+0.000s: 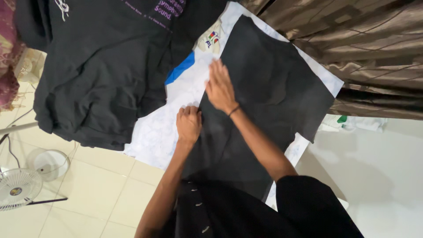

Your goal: The person folds a black t-shirt on a table and places it inside a suitcase, then proceeds to spread out and fold another black t-shirt.

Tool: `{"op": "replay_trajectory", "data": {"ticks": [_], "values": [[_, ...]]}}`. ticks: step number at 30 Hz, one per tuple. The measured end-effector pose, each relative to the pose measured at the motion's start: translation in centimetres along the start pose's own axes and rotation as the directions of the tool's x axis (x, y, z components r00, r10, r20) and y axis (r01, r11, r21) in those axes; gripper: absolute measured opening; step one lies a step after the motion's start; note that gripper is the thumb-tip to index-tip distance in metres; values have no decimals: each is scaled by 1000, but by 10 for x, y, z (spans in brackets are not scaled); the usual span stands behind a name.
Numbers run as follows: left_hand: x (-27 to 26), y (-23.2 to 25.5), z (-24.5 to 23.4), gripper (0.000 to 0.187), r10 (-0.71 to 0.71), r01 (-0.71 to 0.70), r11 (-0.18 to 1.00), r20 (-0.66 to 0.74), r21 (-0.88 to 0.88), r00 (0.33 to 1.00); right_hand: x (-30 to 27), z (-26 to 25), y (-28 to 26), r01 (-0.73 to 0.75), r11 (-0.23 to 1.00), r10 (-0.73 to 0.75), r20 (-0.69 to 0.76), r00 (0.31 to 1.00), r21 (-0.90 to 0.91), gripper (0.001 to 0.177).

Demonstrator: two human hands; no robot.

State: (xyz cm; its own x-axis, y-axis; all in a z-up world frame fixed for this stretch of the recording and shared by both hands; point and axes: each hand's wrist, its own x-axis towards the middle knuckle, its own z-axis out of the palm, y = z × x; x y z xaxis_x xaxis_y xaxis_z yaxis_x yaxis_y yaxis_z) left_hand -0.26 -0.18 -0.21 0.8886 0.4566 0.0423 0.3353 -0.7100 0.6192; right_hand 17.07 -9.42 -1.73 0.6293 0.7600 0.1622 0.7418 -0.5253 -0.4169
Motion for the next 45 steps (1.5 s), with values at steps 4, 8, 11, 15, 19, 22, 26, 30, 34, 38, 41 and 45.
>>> {"op": "replay_trajectory", "data": {"ticks": [4,8,11,15,19,22,26,30,34,38,41,45], "values": [[-25,-8,-4,17,-81,76,996,131,42,988,48,2,69,-43,985,31,-75,997,-165,59],[-63,-19,-21,20,-101,92,994,199,52,975,84,13,127,-125,973,113,-74,991,-196,57],[-87,-24,-39,20,-154,149,988,219,41,963,89,18,136,-126,974,105,-115,988,-188,56],[-96,-30,-52,17,-254,265,964,191,-34,948,60,11,94,-134,972,117,-96,988,-191,57],[-95,-32,-50,16,-262,275,960,164,-60,951,-18,8,-2,37,992,-38,-1,999,-121,60],[-99,-33,-49,16,-250,261,964,172,-46,953,-74,9,-69,83,996,-84,39,996,25,60],[-105,-31,-52,16,-197,205,978,127,-48,972,-124,5,-111,168,972,-194,160,968,164,60],[-126,-33,-64,24,-203,203,979,218,23,954,-114,6,-84,190,977,-202,139,969,95,61],[-161,-40,-84,24,-269,270,962,296,38,917,-79,8,-37,109,993,-105,101,989,-34,62],[-187,-50,-97,13,-267,281,958,185,-58,946,-59,13,-9,-1,998,3,28,1000,-63,58],[-190,-55,-94,10,-226,236,966,103,-107,969,-66,19,-18,-14,994,16,15,1000,-107,57],[-194,-60,-92,10,-157,157,970,14,-186,988,-109,21,-76,56,993,-51,54,997,-104,61]]}}
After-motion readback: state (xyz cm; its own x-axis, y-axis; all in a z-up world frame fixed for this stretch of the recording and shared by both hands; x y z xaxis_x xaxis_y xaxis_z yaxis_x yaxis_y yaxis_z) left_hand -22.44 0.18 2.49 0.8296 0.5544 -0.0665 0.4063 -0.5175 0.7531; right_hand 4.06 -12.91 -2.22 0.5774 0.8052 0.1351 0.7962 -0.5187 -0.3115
